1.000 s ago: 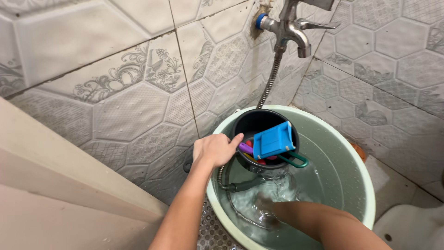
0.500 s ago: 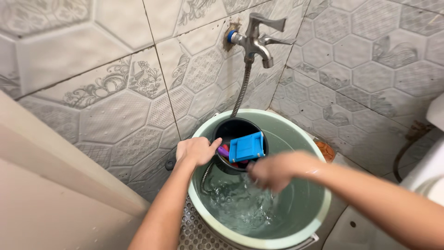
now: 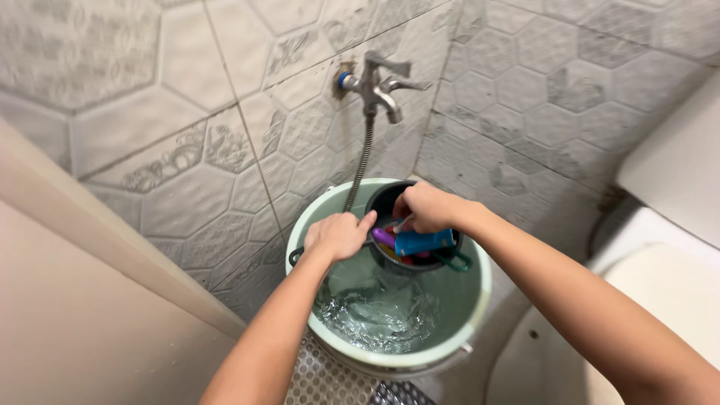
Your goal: The person prepares a soapy solution in a small pan by adding detergent and water, then uses a sponge to scrub the toilet seat and lid. The person repeatedly dips the sponge into the soapy water and wipes the surfaces of the toilet.
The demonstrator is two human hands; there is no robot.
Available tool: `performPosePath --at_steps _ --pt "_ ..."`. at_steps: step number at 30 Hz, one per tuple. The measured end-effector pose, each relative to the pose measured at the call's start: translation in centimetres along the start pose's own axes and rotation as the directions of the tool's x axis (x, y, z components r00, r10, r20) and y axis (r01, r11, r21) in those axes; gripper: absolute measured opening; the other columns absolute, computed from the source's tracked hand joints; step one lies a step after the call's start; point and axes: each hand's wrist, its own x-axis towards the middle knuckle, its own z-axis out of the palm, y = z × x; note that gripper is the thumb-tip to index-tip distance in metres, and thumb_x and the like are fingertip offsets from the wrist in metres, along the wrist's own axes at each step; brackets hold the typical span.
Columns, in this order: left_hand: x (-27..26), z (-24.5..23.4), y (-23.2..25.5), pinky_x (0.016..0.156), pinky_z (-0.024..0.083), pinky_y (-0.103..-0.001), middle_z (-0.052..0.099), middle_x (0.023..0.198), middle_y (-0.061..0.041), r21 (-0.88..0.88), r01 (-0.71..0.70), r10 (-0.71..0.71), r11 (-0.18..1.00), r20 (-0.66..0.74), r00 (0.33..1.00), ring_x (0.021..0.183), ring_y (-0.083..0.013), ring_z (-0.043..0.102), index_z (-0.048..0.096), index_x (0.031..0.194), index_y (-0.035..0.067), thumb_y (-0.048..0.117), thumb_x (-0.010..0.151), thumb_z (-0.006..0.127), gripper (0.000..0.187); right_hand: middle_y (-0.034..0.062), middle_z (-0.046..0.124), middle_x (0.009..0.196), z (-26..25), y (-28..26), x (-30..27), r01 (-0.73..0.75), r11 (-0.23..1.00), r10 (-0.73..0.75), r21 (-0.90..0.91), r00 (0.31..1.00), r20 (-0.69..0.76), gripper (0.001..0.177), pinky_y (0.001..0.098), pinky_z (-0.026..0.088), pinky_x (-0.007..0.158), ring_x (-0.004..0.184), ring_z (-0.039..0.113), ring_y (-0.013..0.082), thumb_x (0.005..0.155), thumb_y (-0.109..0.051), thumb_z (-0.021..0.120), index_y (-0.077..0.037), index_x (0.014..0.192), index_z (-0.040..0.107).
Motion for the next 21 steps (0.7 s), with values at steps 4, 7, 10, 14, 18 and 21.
performPosePath --at_steps 4,7,10,14,18,21 --pt "-1.4 -5.0 4.5 0.094 0.051 -0.050 0.075 0.109 -0.018 -0.062 0.011 -0.009 0.998 0.034 0.999 0.109 -0.0377 0.068 0.078 0.094 0.006 0.064 0.101 0.029 0.076 0.0150 0.077 0.107 -6.0 -0.3 -4.1 -0.012 1.000 0.013 0.007 0.999 -0.052 0.036 0.0378 0.057 0.089 0.102 0.073 0.0287 0.075 -0.016 0.083 -0.003 0.108 0.075" --pt "-3.3 -10.1 8.4 0.094 0.051 -0.050 0.074 0.110 -0.017 -0.055 -0.016 0.018 0.998 0.040 0.999 0.108 -0.0376 0.067 0.077 0.094 0.007 0.063 0.101 0.029 0.075 0.0148 0.076 0.110 -11.4 -0.5 -7.9 -0.007 1.000 0.006 -0.011 0.997 -0.080 0.037 0.0389 0.057 0.090 0.104 0.071 0.0303 0.074 -0.012 0.081 -0.005 0.110 0.076" --pt "-5.6 -15.9 12.5 0.094 0.051 -0.050 0.074 0.110 -0.016 -0.021 -0.034 0.035 0.999 0.071 0.997 0.108 -0.0372 0.068 0.078 0.094 0.007 0.064 0.102 0.029 0.076 0.0168 0.075 0.109 -16.5 -1.5 -11.7 -0.032 0.999 0.035 0.036 0.996 -0.079 0.036 0.0401 0.057 0.090 0.103 0.071 0.0324 0.078 -0.014 0.079 -0.006 0.113 0.076" --pt "-9.3 -24.1 18.2 0.095 0.052 -0.048 0.075 0.111 -0.016 0.005 -0.030 0.029 1.000 0.110 0.994 0.110 -0.0356 0.068 0.079 0.099 0.010 0.065 0.100 0.031 0.072 0.0150 0.075 0.110 -24.1 -3.8 -17.0 -0.034 0.993 0.040 0.116 0.998 -0.050 0.035 0.0407 0.055 0.092 0.104 0.071 0.0321 0.080 -0.016 0.077 -0.010 0.114 0.077" --pt "-13.2 -32.4 24.5 0.096 0.052 -0.046 0.074 0.113 -0.015 0.000 -0.018 0.018 1.000 0.089 0.996 0.112 -0.0347 0.068 0.079 0.104 0.016 0.067 0.097 0.035 0.068 0.0157 0.074 0.110 -32.8 -7.0 -23.0 -0.075 0.994 0.082 0.077 0.993 -0.085 0.040 0.0419 0.054 0.093 0.104 0.069 0.0327 0.079 -0.023 0.079 -0.012 0.117 0.076" --pt "-16.4 -38.5 29.4 0.095 0.053 -0.045 0.075 0.108 -0.014 0.031 -0.060 0.056 0.998 0.116 0.992 0.109 -0.0340 0.069 0.081 0.099 0.019 0.068 0.097 0.036 0.068 0.0140 0.074 0.109 -39.5 -9.7 -28.0 -0.172 0.984 0.174 0.046 0.983 -0.054 0.047 0.0415 0.052 0.095 0.106 0.069 0.0306 0.078 -0.033 0.082 -0.012 0.119 0.074"
